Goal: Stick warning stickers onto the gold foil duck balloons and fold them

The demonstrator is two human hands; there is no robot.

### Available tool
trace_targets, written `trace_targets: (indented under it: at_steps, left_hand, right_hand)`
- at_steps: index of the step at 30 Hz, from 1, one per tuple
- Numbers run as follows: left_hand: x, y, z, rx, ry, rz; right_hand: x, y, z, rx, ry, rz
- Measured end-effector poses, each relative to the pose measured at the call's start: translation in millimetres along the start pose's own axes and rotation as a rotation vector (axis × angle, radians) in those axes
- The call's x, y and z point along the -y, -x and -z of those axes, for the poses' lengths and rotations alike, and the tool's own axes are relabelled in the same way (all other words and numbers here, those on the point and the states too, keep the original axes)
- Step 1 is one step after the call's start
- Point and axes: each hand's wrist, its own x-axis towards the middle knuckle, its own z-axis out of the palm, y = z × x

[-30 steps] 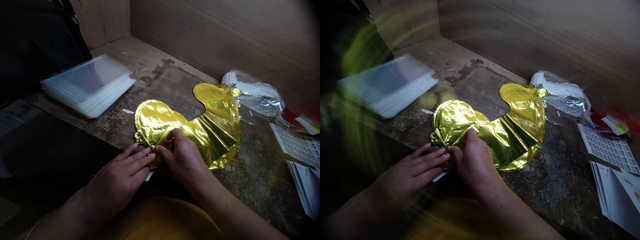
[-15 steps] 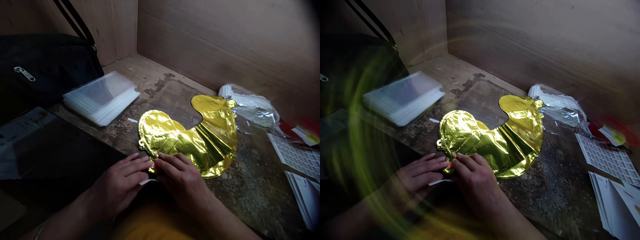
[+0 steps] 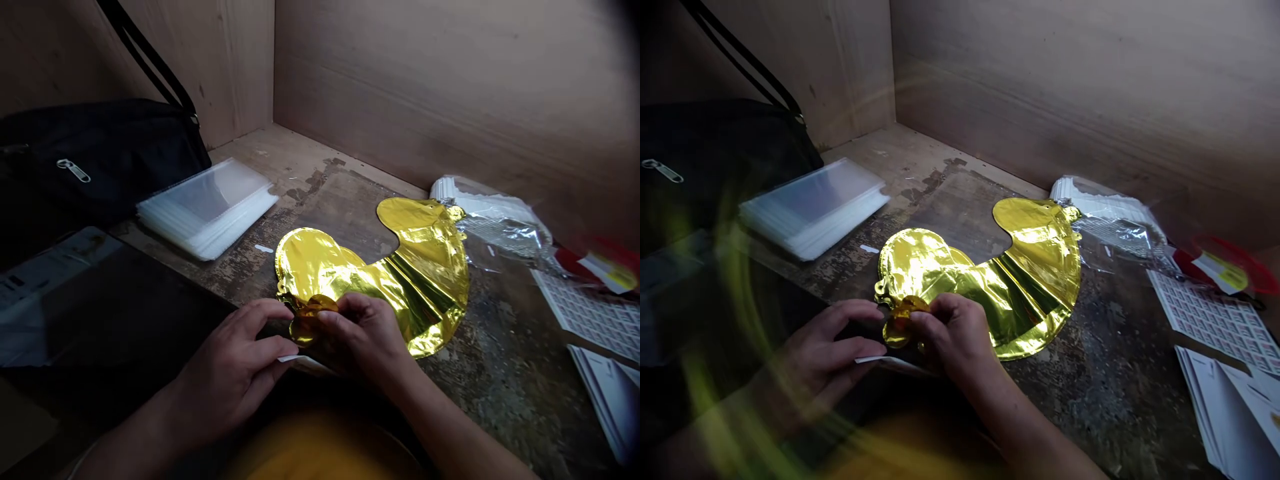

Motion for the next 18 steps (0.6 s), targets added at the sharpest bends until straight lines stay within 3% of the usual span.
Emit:
trace_targets:
  at_steps: [3, 8, 13, 15, 18]
  left_hand:
    - [-2, -11, 5.1, 0.085, -0.035, -0.047]
    - [-3, -37, 7.4, 0.306, -0.042, -0.140]
    - [0, -59, 2.8, 0.477, -0.010, -0.194]
    - [-1, -61, 1.3, 0.483, -0.009, -0.161]
    - [-1, -59, -0.4, 0.496, -0.010, -0.087]
  right_hand:
    - [2, -11, 8, 0.059, -0.148, -0.111]
    - [1, -25, 18, 0.150, -0.215, -0.157]
    - [1, -27, 17, 0.047, -0.176, -0.109]
    - [2, -19, 14, -0.053, -0.090, -0.023]
    - [2, -2, 13, -0.101, 0.203, 0.280]
